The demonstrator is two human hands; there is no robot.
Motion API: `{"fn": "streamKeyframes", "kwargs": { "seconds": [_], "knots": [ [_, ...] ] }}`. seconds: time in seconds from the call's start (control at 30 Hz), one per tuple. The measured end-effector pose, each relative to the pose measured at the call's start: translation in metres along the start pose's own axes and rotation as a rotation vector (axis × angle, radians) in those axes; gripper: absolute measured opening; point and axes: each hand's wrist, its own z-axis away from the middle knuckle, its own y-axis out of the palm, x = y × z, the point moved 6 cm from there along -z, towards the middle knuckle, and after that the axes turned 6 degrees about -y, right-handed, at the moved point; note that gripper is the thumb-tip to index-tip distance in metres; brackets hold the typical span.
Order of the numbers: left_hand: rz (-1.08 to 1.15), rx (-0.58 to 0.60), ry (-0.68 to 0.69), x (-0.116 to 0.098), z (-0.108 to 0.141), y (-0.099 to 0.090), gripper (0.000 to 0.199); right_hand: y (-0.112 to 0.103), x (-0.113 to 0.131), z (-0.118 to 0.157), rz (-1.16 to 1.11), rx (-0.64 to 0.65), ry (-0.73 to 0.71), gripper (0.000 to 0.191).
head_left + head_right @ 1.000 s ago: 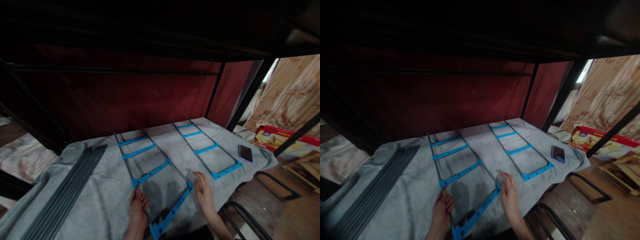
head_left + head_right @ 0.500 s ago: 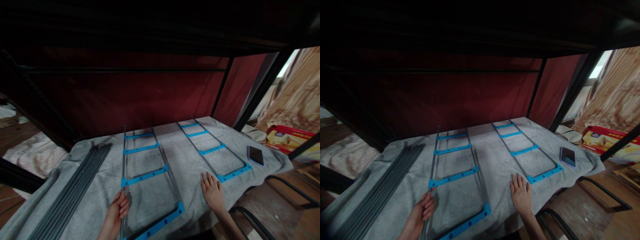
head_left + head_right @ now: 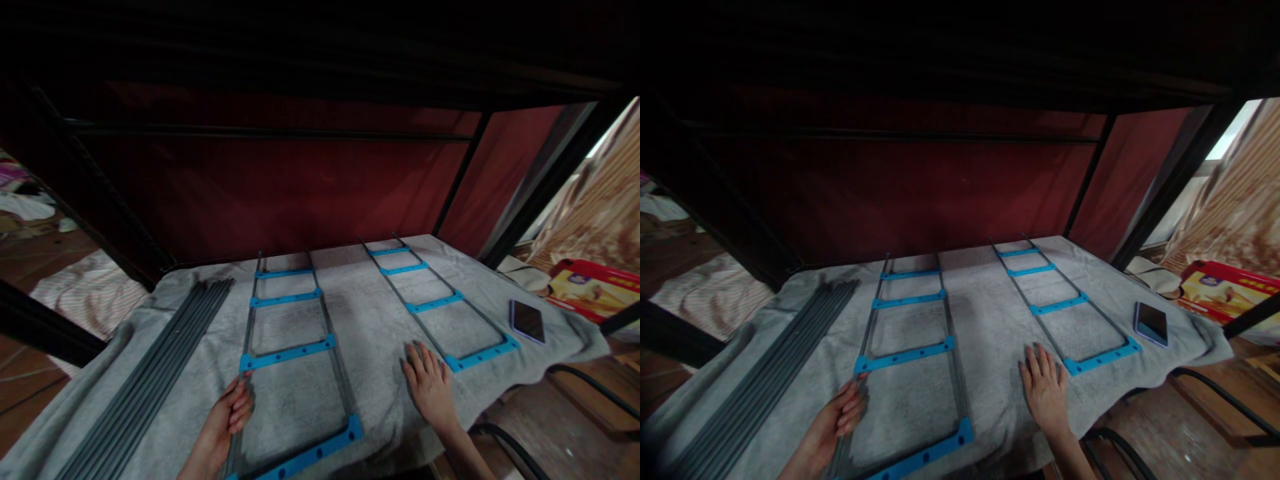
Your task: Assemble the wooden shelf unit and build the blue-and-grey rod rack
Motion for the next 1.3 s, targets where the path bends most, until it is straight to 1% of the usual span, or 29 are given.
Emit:
{"fn": "streamKeyframes", "kwargs": {
  "seconds": [0.13,0.23,0.37,0.4,0.47,0.57,0.67,0.73,0.77,0.8,0.87,0.93,1.0,1.07,1.13,1.2,1.3],
  "knots": [
    [-0.026,-0.016,0.006,0.002,0.0,-0.001,0.03,0.008,0.017,0.004,-0.03,0.041,-0.05,0.054],
    [-0.075,-0.04,0.043,0.003,0.001,0.002,0.03,0.012,0.021,0.008,-0.05,0.071,-0.049,0.055],
    [-0.145,-0.19,0.147,-0.001,0.005,0.001,0.03,0.005,0.023,0.002,-0.148,0.042,-0.06,0.054],
    [-0.168,-0.234,0.18,-0.003,0.006,0.0,0.033,0.002,0.026,-0.001,-0.192,0.023,-0.075,0.053],
    [-0.227,-0.307,0.244,-0.007,0.008,-0.001,0.041,-0.003,0.037,-0.006,-0.288,-0.01,-0.112,0.05],
    [-0.306,-0.4,0.318,-0.014,0.012,-0.002,0.046,-0.005,0.062,-0.008,-0.397,-0.023,-0.165,0.045],
    [-0.331,-0.438,0.324,-0.018,0.015,-0.004,0.054,-0.001,0.087,-0.005,-0.431,-0.015,-0.21,0.043],
    [-0.344,-0.458,0.298,-0.02,0.018,-0.007,0.061,0.002,0.095,-0.006,-0.418,-0.02,-0.222,0.043],
    [-0.355,-0.471,0.286,-0.022,0.019,-0.01,0.064,0.003,0.094,-0.008,-0.401,-0.03,-0.217,0.043],
    [-0.363,-0.487,0.274,-0.023,0.02,-0.014,0.067,0.004,0.089,-0.012,-0.376,-0.048,-0.2,0.043],
    [-0.369,-0.504,0.266,-0.027,0.021,-0.023,0.071,0.002,0.068,-0.023,-0.305,-0.1,-0.138,0.044],
    [-0.36,-0.503,0.277,-0.032,0.021,-0.033,0.074,-0.001,0.036,-0.035,-0.214,-0.147,-0.051,0.046],
    [-0.361,-0.52,0.276,-0.036,0.021,-0.044,0.074,-0.004,0.001,-0.044,-0.115,-0.147,0.043,0.048],
    [-0.365,-0.543,0.259,-0.038,0.02,-0.053,0.069,-0.004,-0.033,-0.049,-0.023,-0.084,0.148,0.048],
    [-0.354,-0.569,0.237,-0.039,0.021,-0.058,0.062,0.0,-0.059,-0.052,0.03,0.037,0.231,0.044],
    [-0.336,-0.57,0.223,-0.038,0.021,-0.06,0.058,0.005,-0.076,-0.055,0.039,0.172,0.262,0.038],
    [-0.336,-0.555,0.212,-0.037,0.019,-0.059,0.054,0.009,-0.087,-0.065,0.002,0.318,0.251,0.031]
  ]
}}
